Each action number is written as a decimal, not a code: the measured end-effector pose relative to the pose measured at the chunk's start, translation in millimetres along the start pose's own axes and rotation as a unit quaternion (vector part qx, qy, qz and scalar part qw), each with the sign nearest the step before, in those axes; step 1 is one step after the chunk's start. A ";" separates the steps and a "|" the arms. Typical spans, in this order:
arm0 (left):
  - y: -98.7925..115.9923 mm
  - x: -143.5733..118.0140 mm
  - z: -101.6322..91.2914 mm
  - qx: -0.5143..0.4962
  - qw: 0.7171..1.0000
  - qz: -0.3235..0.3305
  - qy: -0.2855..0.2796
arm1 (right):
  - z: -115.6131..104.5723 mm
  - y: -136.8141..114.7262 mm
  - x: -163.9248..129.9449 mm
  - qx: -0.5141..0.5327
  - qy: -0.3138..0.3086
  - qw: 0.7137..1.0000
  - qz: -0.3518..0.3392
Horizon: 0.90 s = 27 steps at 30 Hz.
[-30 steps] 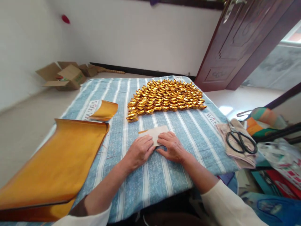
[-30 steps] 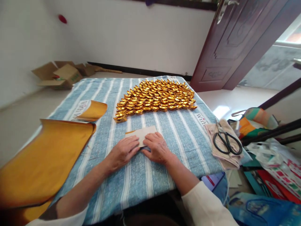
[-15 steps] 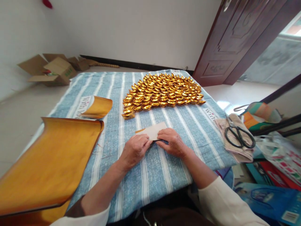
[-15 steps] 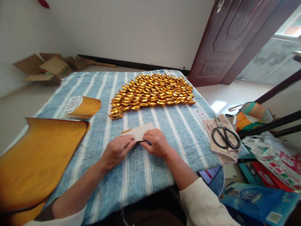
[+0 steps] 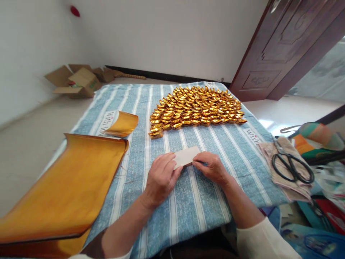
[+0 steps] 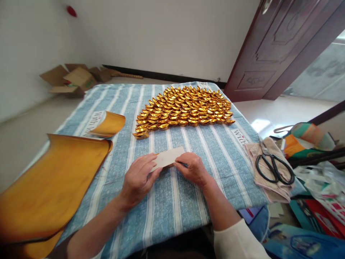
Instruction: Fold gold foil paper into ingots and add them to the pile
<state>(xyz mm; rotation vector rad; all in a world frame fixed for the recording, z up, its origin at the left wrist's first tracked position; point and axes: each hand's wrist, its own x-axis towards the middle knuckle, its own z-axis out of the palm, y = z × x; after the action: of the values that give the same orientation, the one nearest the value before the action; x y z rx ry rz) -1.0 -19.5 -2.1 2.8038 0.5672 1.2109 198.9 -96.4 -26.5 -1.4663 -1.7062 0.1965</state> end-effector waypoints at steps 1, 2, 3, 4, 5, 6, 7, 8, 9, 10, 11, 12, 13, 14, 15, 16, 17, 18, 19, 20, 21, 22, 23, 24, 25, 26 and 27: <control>8.2 -1.2 -2.4 0.008 1.000 0.007 0.022 | 0.7 -0.6 0.0 -0.001 0.000 1.000 0.000; 17.0 -3.1 -4.1 -0.001 0.999 0.025 0.031 | 1.3 -1.0 -0.1 -0.002 -0.002 1.000 0.000; 25.7 -5.6 -4.8 -0.021 0.998 0.044 0.031 | 2.0 -1.3 -0.3 -0.003 -0.001 1.000 0.000; 33.7 -8.6 -4.5 -0.047 0.996 0.068 0.016 | 2.7 -1.4 -0.6 -0.004 0.000 1.000 0.002; 40.4 -11.9 -3.2 -0.066 0.994 0.083 -0.007 | 3.3 -1.4 -1.0 -0.004 0.002 1.000 0.003; 45.6 -15.2 -1.0 -0.070 0.993 0.091 -0.041 | 3.9 -1.3 -1.3 -0.005 0.006 1.000 0.004; 49.1 -18.1 1.7 -0.063 0.992 0.088 -0.070 | 4.4 -1.2 -1.5 -0.005 0.008 1.000 0.005; 51.1 -20.4 4.4 -0.052 0.992 0.079 -0.089 | 4.7 -1.1 -1.7 -0.006 0.009 1.000 0.006; 51.8 -22.1 7.0 -0.039 0.992 0.069 -0.101 | 5.1 -1.1 -1.7 -0.006 0.009 1.000 0.007; 51.6 -23.0 9.0 -0.025 0.992 0.058 -0.110 | 5.5 -1.1 -1.7 -0.007 0.009 1.000 0.009; 50.8 -23.4 10.5 -0.015 0.992 0.048 -0.117 | 5.9 -1.1 -1.5 -0.007 0.009 1.000 0.012; 49.8 -23.4 11.3 -0.006 0.991 0.039 -0.125 | 6.5 -1.0 -1.4 -0.007 0.010 1.000 0.015; 48.8 -23.3 11.7 -0.001 0.991 0.031 -0.134 | 7.3 -0.9 -1.2 -0.006 0.013 1.000 0.019; 48.0 -23.0 11.8 0.003 0.990 0.025 -0.142 | 8.3 -0.6 -1.1 -0.007 0.018 1.000 0.023; 47.3 -22.9 11.8 0.005 0.988 0.020 -0.150 | 9.6 -0.1 -1.2 -0.007 0.025 0.999 0.028; 46.8 -22.9 11.8 0.006 0.987 0.014 -0.159 | 11.2 0.4 -1.3 -0.007 0.033 0.999 0.033; 46.4 -23.1 11.9 0.006 0.986 0.008 -0.166 | 12.8 0.9 -1.6 -0.006 0.045 0.998 0.040; 46.1 -23.4 12.1 0.006 0.985 0.002 -0.173 | 14.5 1.3 -1.9 -0.003 0.057 0.997 0.047; 45.6 -23.7 12.4 0.006 0.984 -0.003 -0.178 | 16.2 1.5 -2.2 0.001 0.069 0.996 0.056; 45.1 -23.9 12.7 0.005 0.983 -0.008 -0.184 | 17.6 1.6 -2.4 0.007 0.078 0.995 0.065; 44.5 -24.0 13.0 0.005 0.982 -0.012 -0.189 | 18.8 1.5 -2.5 0.012 0.086 0.994 0.073; 43.8 -24.0 13.2 0.004 0.981 -0.014 -0.193 | 19.6 1.3 -2.4 0.014 0.092 0.992 0.080; 43.1 -23.8 13.5 0.004 0.980 -0.017 -0.197 | 20.2 0.9 -2.3 0.014 0.097 0.992 0.084; 42.4 -23.4 13.6 0.003 0.979 -0.020 -0.201 | 20.4 0.5 -2.0 0.010 0.102 0.991 0.087; 41.7 -23.0 13.7 0.003 0.978 -0.025 -0.206 | 20.5 0.1 -1.7 0.004 0.108 0.990 0.089; 41.1 -22.5 13.8 0.003 0.977 -0.029 -0.210 | 20.5 -0.2 -1.3 -0.004 0.115 0.989 0.091; 40.5 -22.0 13.9 0.003 0.976 -0.032 -0.214 | 20.4 -0.5 -1.0 -0.012 0.118 0.989 0.092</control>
<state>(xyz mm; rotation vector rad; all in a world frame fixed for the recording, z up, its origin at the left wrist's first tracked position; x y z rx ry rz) 7.8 -63.2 -20.0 2.8903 0.6170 0.5623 184.7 -89.4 -39.4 -1.5987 -1.3884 0.0957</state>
